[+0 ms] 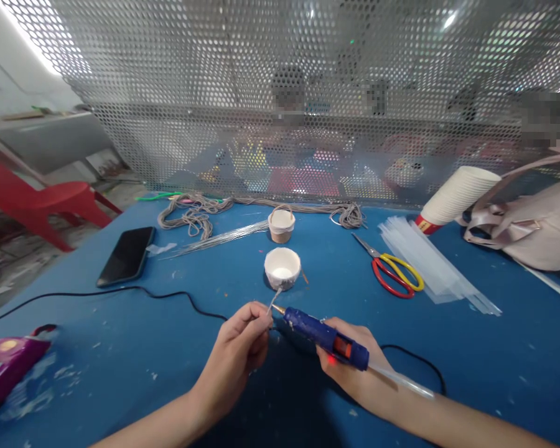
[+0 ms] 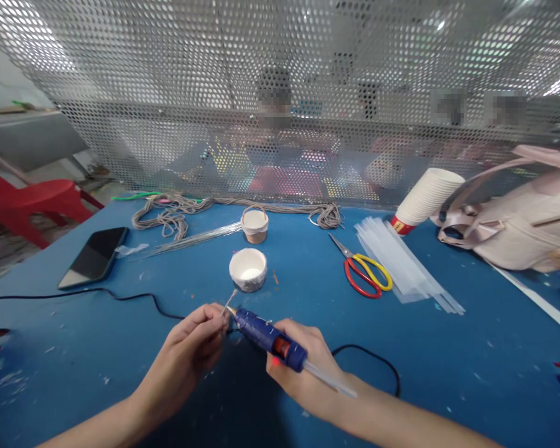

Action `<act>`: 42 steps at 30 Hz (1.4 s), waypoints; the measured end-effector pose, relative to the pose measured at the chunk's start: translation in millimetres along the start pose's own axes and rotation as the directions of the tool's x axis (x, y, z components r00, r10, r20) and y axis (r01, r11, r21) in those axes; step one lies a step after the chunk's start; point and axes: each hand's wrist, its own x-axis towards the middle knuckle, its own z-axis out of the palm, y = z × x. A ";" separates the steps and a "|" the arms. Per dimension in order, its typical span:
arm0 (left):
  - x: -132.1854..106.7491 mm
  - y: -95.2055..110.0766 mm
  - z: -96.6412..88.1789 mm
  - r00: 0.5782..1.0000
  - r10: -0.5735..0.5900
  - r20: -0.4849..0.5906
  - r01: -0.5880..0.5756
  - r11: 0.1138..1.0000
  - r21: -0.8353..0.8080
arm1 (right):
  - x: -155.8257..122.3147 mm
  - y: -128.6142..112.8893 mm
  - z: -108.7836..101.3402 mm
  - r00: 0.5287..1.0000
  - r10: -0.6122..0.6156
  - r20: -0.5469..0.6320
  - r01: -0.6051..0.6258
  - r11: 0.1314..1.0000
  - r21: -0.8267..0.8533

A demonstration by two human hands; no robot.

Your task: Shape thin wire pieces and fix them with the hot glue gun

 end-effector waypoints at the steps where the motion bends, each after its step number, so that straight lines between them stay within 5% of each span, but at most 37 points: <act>1: 0.2 -0.4 -0.4 1.000 0.007 0.007 -0.007 1.000 0.004 | 0.2 0.1 0.0 1.000 -0.009 0.010 0.009 1.000 0.000; 42: 1.7 -3.0 -3.9 1.000 0.023 0.002 -0.023 1.000 -0.002 | 2.2 -3.6 -0.6 0.997 -0.077 0.020 0.075 0.994 0.083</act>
